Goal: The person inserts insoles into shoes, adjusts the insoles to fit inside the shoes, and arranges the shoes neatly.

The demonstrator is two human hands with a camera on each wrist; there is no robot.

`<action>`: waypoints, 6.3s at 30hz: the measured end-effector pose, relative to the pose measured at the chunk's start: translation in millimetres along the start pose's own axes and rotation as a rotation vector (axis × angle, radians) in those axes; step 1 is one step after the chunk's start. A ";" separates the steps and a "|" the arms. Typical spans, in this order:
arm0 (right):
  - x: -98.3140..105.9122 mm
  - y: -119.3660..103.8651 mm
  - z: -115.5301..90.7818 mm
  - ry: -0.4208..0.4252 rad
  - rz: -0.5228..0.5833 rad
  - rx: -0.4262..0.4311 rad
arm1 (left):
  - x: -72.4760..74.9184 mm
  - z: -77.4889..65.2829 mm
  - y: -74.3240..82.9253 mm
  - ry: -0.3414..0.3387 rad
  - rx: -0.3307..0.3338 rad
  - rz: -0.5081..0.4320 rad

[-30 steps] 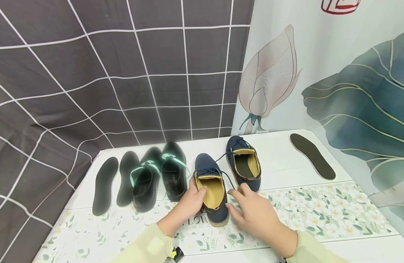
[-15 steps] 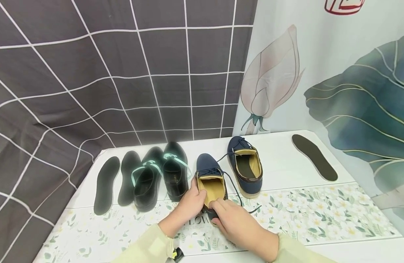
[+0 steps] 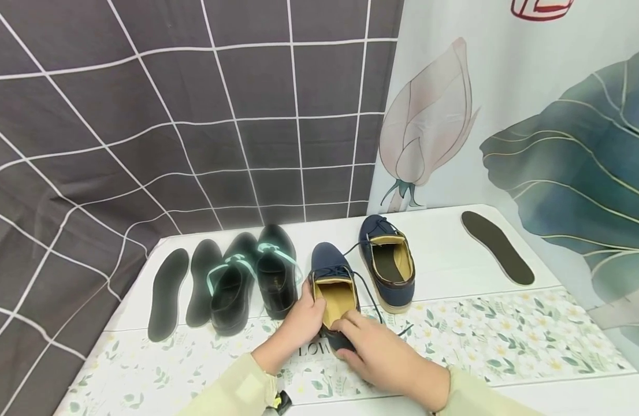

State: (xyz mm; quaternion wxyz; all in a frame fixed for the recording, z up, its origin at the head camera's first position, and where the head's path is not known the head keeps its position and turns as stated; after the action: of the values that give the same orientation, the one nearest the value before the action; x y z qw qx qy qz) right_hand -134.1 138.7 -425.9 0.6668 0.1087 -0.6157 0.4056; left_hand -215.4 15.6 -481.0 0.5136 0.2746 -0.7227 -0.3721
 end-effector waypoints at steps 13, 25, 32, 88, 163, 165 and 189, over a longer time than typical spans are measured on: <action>95.2 114.6 -31.8 0.405 -0.065 -0.170 | -2.8 1.2 -3.2 -0.018 0.036 -0.012; 113.9 254.5 -89.1 0.153 -0.234 -0.650 | -4.4 0.4 -4.5 -0.024 0.029 -0.006; 109.7 306.5 -111.5 0.004 -0.222 -0.820 | -5.6 0.2 -4.6 -0.048 0.029 -0.019; 108.2 314.1 -117.1 -0.338 -0.246 -0.861 | -7.5 2.4 -6.4 -0.056 0.057 -0.029; 43.6 29.0 58.2 -0.151 -0.046 -0.369 | -5.8 0.3 -5.2 -0.065 -0.013 -0.023; 41.1 31.2 60.5 -0.156 -0.053 -0.390 | -6.5 1.0 -5.8 -0.071 -0.012 -0.036; 28.6 36.4 68.2 -0.233 -0.123 -0.424 | -13.8 -1.3 -2.1 -0.156 -0.001 -0.034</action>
State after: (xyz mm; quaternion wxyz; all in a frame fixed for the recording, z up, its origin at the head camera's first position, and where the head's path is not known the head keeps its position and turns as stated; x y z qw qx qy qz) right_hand -211.1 130.0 -397.9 0.6225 0.0497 -0.7520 0.2109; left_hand -209.6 24.8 -489.9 0.4492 0.2569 -0.7557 -0.4014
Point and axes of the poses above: each hand's wrist, its own z-axis towards the middle knuckle, its own x-axis out of the back of the hand, y = z × x, the point moved 8 cm from there along z, towards the middle knuckle, and after that the axes turned 8 degrees about -y, right-handed, at the moved point
